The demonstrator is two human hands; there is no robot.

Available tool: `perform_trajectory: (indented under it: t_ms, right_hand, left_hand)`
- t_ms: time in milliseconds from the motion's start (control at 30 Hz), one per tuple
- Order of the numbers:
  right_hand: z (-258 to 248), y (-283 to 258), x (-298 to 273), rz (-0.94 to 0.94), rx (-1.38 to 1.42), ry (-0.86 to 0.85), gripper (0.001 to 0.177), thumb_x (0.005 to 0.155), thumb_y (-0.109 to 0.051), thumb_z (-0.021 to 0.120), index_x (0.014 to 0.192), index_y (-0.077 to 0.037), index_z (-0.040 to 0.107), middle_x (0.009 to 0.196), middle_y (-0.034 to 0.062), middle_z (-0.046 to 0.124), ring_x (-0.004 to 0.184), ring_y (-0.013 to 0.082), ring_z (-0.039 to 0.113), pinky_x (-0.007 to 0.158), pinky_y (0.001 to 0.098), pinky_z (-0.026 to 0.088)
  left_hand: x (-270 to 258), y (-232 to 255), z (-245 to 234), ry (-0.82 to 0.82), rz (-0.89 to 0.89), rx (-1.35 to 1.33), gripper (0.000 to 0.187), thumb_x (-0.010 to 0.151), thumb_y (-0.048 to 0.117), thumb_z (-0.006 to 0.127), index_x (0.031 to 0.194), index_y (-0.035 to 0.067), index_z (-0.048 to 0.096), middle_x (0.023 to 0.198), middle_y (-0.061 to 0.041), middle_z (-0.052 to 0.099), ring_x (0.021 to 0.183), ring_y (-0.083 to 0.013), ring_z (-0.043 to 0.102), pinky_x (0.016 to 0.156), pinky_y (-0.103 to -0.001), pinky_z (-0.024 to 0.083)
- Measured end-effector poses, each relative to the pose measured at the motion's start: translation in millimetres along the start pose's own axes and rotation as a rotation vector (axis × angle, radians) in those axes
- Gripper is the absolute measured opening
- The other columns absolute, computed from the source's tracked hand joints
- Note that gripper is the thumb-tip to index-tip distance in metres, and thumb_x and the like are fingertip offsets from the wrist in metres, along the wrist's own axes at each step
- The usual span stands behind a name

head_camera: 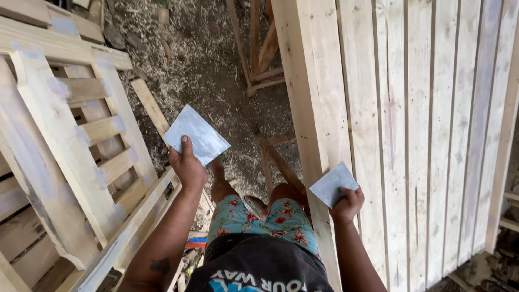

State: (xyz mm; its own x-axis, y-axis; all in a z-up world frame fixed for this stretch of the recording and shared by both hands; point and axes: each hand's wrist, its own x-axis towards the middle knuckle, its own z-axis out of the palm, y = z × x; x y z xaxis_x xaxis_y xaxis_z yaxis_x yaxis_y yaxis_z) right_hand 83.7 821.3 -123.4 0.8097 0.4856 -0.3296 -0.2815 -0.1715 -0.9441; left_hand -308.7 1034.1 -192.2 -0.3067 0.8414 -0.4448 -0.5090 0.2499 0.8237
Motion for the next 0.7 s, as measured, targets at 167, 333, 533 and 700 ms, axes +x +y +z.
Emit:
perform_trajectory:
  t_ms: [167, 333, 533, 700]
  right_hand:
    - [-1, 10, 1, -0.088, -0.045, -0.042, 0.036, 0.071, 0.0, 0.05, 0.103, 0.009, 0.063, 0.096, 0.0125, 0.068, 0.089, 0.0248, 0.064, 0.082, 0.035, 0.054]
    - [-7, -6, -11, -0.162, -0.14, -0.009, 0.019, 0.076, 0.0, 0.051, 0.092, 0.008, 0.059, 0.089, 0.0107, 0.065, 0.085, 0.0226, 0.059, 0.077, 0.036, 0.049]
    - [-1, -4, 1, -0.142, -0.068, -0.043, 0.028, 0.074, 0.001, 0.052, 0.098, 0.009, 0.063, 0.095, 0.0118, 0.068, 0.085, 0.0236, 0.062, 0.078, 0.036, 0.052]
    - [0, 13, -4, -0.084, -0.054, 0.027, 0.037, 0.069, 0.0, 0.051, 0.101, 0.007, 0.067, 0.095, 0.0108, 0.071, 0.086, 0.0223, 0.066, 0.081, 0.0322, 0.053]
  left_hand:
    - [20, 14, 10, -0.036, 0.059, -0.145, 0.04, 0.105, 0.021, 0.057, 0.136, -0.003, 0.052, 0.129, -0.01, 0.064, 0.114, -0.0186, 0.063, 0.099, -0.034, 0.052]
    - [21, 17, -21, 0.076, 0.1, -0.122, 0.034, 0.112, 0.018, 0.059, 0.13, -0.011, 0.056, 0.124, -0.017, 0.066, 0.109, -0.0224, 0.063, 0.097, -0.039, 0.053]
    - [-7, 25, -51, 0.132, 0.078, -0.148, 0.033, 0.109, 0.015, 0.057, 0.135, -0.005, 0.055, 0.13, -0.014, 0.063, 0.116, -0.0216, 0.063, 0.102, -0.037, 0.052]
    - [3, 22, -36, 0.095, -0.039, -0.146, 0.043, 0.101, 0.016, 0.057, 0.14, -0.002, 0.048, 0.136, -0.014, 0.061, 0.123, -0.0263, 0.062, 0.105, -0.041, 0.052]
